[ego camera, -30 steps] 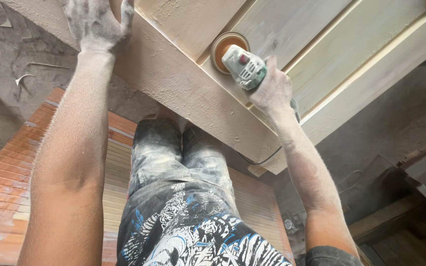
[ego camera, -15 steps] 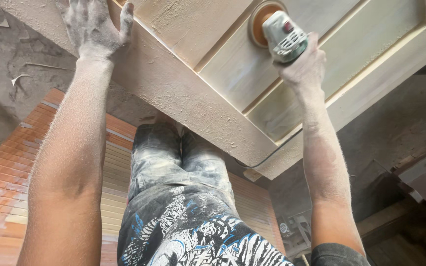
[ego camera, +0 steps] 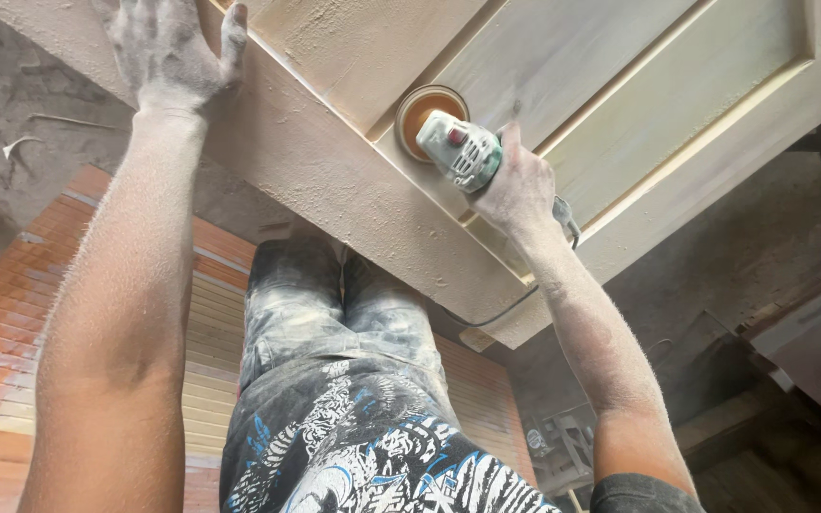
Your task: The person uses an orbital sander to smooth the surface of a large wooden door. They move the sander across the flat panels and along the frame, occasionally pausing to wipe away dust with their hand.
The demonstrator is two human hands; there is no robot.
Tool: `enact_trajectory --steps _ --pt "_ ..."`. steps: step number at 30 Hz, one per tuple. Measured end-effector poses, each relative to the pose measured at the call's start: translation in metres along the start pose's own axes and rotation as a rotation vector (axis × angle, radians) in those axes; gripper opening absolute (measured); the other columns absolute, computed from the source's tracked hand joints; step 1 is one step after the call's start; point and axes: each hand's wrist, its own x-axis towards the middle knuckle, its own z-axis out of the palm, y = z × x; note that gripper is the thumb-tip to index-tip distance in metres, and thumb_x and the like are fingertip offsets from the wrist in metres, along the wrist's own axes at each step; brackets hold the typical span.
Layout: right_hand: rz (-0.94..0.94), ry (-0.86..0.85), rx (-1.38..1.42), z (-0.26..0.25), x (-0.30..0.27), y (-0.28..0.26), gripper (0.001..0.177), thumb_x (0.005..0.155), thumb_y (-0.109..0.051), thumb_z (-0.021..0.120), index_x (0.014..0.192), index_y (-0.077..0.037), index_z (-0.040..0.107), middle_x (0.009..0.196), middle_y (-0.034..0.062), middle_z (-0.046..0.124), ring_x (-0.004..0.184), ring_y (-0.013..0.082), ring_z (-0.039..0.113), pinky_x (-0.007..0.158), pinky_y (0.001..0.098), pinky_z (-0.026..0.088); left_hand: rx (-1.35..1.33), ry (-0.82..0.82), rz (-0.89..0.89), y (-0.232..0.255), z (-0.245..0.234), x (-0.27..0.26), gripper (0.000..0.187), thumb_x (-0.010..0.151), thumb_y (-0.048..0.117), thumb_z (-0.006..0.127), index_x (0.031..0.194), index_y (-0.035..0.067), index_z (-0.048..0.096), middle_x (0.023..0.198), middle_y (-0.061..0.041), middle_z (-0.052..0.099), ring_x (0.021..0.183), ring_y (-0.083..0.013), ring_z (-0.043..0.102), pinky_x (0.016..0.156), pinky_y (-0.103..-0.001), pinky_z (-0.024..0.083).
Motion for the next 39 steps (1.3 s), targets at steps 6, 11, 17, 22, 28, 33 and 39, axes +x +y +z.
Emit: enact_trajectory --steps 6,11,17,22,28,33,39 --pt "0.121 0.043 -0.005 -0.036 0.029 0.029 0.059 0.085 -0.037 0.086 0.113 0.000 0.050 0.088 0.0188 0.071 0.071 0.0274 0.074 0.058 0.0363 0.063 -0.045 -0.114 -0.070 0.021 -0.031 0.011 0.057 0.116 0.047 0.058 0.157 0.009 0.045 0.150 -0.022 0.043 0.139 -0.0410 0.039 0.108 -0.064 0.031" --pt "0.125 0.167 0.033 -0.068 0.063 0.071 0.059 0.083 -0.029 0.087 0.114 0.003 0.048 0.091 0.0200 0.073 0.081 0.0301 0.076 0.067 0.0386 0.064 -0.181 -0.177 -0.161 0.034 -0.050 0.023 0.071 0.107 0.043 0.053 0.166 0.010 0.033 0.167 -0.023 0.027 0.155 -0.0452 0.016 0.124 -0.069 0.003" --pt "0.125 0.275 0.056 -0.081 0.098 0.115 0.060 0.084 -0.028 0.090 0.115 0.004 0.050 0.094 0.0211 0.074 0.084 0.0315 0.077 0.075 0.0402 0.064 -0.093 -0.192 -0.153 0.022 -0.038 0.022 0.075 0.111 0.058 0.052 0.167 0.014 0.030 0.168 -0.022 0.023 0.153 -0.0449 0.014 0.123 -0.068 0.003" --pt "0.145 0.300 0.126 -0.078 0.080 0.120 0.067 0.083 -0.021 0.084 0.130 0.004 0.044 0.097 0.0248 0.073 0.091 0.0357 0.076 0.075 0.0430 0.063 0.002 -0.211 -0.285 0.065 -0.054 0.033 0.062 0.113 0.047 0.042 0.168 0.020 0.031 0.174 -0.012 0.024 0.163 -0.0353 0.015 0.132 -0.065 0.003" --pt "0.100 0.078 0.378 -0.044 0.020 0.059 0.078 0.076 -0.025 0.086 0.132 -0.004 0.036 0.105 0.0249 0.073 0.092 0.0384 0.077 0.080 0.0451 0.065 -0.941 -0.151 -0.347 0.287 -0.049 -0.025 0.044 0.100 0.028 0.052 0.138 0.005 0.050 0.140 -0.017 0.053 0.138 -0.0315 0.052 0.119 -0.045 0.043" --pt "0.059 0.052 0.690 -0.041 -0.029 0.031 0.083 0.077 -0.019 0.083 0.143 -0.015 0.033 0.126 0.0230 0.071 0.117 0.0383 0.072 0.099 0.0464 0.059 -1.646 -0.542 -0.935 0.375 -0.019 -0.074 0.084 0.097 0.053 0.050 0.154 0.002 0.016 0.156 -0.024 0.034 0.142 -0.0328 0.044 0.111 -0.046 0.047" --pt "0.030 0.064 0.733 -0.045 -0.033 0.024 0.087 0.082 -0.021 0.081 0.152 -0.020 0.028 0.131 0.0249 0.067 0.117 0.0413 0.071 0.099 0.0495 0.061 -1.607 -0.764 -1.028 0.373 -0.012 -0.054 0.087 0.098 0.061 0.058 0.148 -0.008 0.040 0.138 -0.028 0.055 0.129 -0.0350 0.059 0.106 -0.042 0.052"
